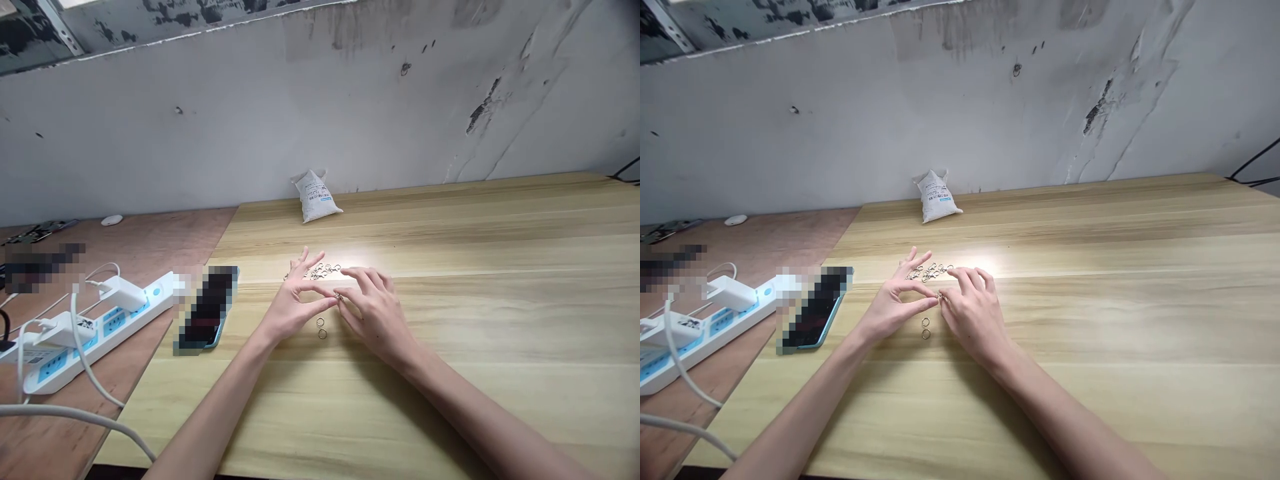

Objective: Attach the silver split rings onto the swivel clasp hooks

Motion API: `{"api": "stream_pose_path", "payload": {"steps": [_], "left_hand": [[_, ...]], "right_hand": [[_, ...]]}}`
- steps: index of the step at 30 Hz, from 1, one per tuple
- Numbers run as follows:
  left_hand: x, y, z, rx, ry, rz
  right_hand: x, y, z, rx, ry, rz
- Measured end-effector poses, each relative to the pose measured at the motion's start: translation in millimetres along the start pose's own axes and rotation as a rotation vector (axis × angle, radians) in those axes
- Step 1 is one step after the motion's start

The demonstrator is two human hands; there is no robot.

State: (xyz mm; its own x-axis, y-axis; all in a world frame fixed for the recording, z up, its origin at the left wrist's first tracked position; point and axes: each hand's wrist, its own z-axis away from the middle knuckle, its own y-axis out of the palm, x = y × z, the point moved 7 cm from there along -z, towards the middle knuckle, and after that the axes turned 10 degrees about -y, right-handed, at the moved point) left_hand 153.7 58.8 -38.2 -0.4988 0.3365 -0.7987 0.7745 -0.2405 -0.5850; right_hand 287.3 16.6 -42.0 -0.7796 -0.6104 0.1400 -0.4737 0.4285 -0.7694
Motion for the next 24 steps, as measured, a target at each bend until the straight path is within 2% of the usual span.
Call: {"api": "stream_pose_path", "payload": {"steps": [6,11,13,19,24], "left_hand": [[-6,5.1,3,-0.065,0.084,-0.118],[-12,2.7,7,-0.168,0.164,-0.258],[-10,2.4,6,-0.147,0.167,-0.264],[1,5.7,1,0.014,0.081,-0.192],[-1,0.5,2,0.024,0.117,-0.188]], "right_hand": [[3,9,3,0.047,-0.048,0.019],[2,12,3,0.08,-0.073,-0.012],[1,11,3,0.101,-0.082,-0.016],[3,7,2,0.086,-0.108,-0.035],[-2,9,3,0.107,-0.069,-0.102]]}}
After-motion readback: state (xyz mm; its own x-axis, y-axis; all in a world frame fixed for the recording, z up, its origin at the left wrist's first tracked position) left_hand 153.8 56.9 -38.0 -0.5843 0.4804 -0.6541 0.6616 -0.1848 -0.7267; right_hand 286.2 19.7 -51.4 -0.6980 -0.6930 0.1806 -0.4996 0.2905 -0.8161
